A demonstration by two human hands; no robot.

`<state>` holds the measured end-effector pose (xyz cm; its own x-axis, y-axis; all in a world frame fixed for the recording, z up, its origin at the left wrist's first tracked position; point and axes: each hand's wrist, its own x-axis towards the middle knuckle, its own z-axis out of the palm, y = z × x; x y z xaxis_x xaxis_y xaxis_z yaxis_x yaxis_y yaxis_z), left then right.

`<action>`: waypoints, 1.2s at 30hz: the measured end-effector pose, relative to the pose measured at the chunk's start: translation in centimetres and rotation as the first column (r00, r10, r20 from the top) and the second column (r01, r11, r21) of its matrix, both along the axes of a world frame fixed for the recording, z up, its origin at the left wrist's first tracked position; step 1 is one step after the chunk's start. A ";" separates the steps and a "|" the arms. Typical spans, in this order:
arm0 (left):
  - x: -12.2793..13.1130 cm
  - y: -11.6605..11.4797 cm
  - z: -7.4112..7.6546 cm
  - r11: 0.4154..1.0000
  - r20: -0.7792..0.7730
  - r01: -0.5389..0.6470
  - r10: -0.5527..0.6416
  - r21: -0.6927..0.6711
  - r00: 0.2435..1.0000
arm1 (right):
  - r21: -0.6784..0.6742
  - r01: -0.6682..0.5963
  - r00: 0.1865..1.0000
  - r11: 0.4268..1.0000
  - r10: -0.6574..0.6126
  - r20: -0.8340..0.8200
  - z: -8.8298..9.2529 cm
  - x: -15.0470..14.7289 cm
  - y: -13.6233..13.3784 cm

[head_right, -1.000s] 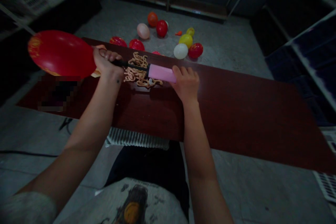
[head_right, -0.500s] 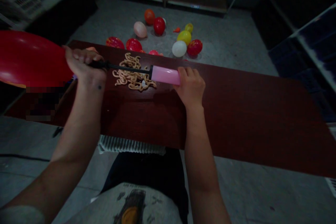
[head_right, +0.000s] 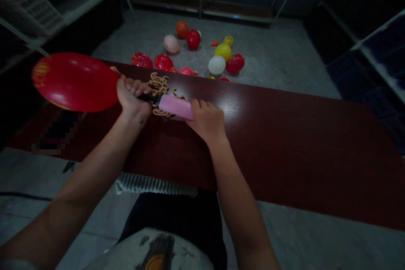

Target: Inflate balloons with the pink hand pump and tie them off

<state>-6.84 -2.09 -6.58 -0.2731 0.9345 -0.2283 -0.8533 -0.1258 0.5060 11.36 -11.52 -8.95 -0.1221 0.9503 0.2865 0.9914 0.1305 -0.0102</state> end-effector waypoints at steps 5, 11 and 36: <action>-0.2 0.5 -0.9 0.998 -0.015 0.066 -0.066 0.006 0.998 | -0.024 -0.033 0.998 0.999 0.032 -0.053 -0.9 -0.6 0.3; -0.9 1.0 -0.4 0.998 0.016 0.032 -0.033 0.047 0.999 | 0.105 -0.021 0.997 0.994 0.029 -0.071 -1.5 -0.6 1.1; -5.4 0.5 3.2 0.987 0.148 -0.147 0.136 0.071 0.980 | 0.225 0.106 0.994 0.969 -0.109 0.001 -0.9 5.0 1.2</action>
